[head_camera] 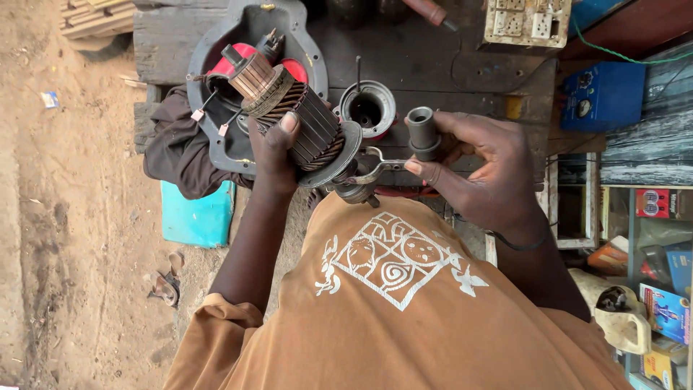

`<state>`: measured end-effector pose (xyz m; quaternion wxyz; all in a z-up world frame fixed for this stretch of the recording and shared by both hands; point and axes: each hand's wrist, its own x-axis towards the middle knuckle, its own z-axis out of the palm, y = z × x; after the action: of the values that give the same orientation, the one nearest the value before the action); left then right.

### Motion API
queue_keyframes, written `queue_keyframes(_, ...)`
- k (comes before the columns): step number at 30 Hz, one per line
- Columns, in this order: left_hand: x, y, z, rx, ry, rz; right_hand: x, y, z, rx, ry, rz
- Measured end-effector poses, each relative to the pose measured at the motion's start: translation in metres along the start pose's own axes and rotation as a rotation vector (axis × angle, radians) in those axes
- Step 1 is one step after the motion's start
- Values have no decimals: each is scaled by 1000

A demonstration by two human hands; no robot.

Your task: The person disassembles a motor using pliers to remove components from the housing, then applies grease to the parts. They reassemble the motor by inserting the armature back into the housing and fitting the metal pieces together.

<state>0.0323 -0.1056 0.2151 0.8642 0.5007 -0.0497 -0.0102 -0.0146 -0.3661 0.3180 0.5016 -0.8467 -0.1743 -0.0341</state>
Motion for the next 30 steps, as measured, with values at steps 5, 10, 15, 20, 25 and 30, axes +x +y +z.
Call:
queue_keyframes(5,2,-1,18,-3,-13,10,-9,5,-17,17,10,63)
queue_keyframes(10,1,-12,27,-71,-1,14,-13,9,-27,-81,15,-89)
queue_keyframes(15,-5,-19,36,-80,13,42,-13,10,-33,-118,-22,-123)
queue_keyframes(20,-14,-20,43,-47,35,68,-12,11,-31,-129,-74,-123)
queue_keyframes(25,-22,-20,51,-75,97,78,-10,8,-27,-61,-94,-85)
queue_keyframes(30,-28,-25,44,-6,107,111,-9,19,-18,-6,-137,-88)
